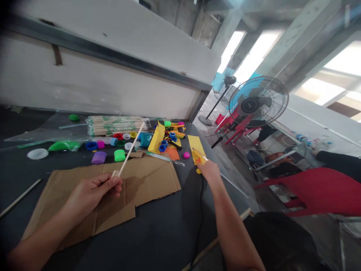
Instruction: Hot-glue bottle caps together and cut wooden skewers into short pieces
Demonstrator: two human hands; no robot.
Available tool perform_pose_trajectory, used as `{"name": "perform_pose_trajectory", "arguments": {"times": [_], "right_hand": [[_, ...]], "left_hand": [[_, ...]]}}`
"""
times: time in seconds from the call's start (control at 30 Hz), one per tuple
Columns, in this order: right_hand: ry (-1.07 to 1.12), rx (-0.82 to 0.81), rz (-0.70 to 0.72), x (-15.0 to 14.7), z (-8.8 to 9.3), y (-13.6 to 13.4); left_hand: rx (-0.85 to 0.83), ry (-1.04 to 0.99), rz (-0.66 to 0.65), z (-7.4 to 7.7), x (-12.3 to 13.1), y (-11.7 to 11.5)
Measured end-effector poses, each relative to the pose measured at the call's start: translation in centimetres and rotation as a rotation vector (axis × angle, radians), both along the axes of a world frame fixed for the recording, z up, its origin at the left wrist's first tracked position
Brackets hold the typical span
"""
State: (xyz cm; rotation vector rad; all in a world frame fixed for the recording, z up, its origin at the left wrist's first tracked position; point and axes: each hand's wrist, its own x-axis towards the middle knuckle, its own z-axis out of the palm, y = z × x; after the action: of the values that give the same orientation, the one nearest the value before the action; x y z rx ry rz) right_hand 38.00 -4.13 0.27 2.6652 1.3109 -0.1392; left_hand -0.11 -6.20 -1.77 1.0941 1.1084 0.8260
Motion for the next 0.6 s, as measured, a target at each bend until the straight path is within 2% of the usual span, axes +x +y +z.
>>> {"name": "perform_pose_trajectory", "arguments": {"times": [0.1,0.23,0.33,0.37,0.43,0.6], "right_hand": [[-0.009,-0.005,0.016,-0.2,0.9,-0.2],[-0.045,0.046,0.065,-1.9,3.5,0.7],[-0.092,0.209,0.333,-4.6,4.8,3.3],[-0.095,0.230,0.455,-5.6,4.8,4.4],[-0.069,0.162,0.572,-7.3,4.2,6.7],[-0.035,0.070,0.617,-9.2,1.3,10.5]], "left_hand": [[0.004,0.010,-0.002,0.1,0.0,0.1],[-0.022,0.028,-0.006,0.3,0.2,0.1],[-0.021,0.031,-0.003,0.4,0.2,0.0],[-0.016,0.040,0.000,0.5,0.2,0.0],[-0.002,0.064,-0.001,0.5,0.1,-0.1],[0.043,0.070,-0.021,0.2,-0.1,0.0]]}}
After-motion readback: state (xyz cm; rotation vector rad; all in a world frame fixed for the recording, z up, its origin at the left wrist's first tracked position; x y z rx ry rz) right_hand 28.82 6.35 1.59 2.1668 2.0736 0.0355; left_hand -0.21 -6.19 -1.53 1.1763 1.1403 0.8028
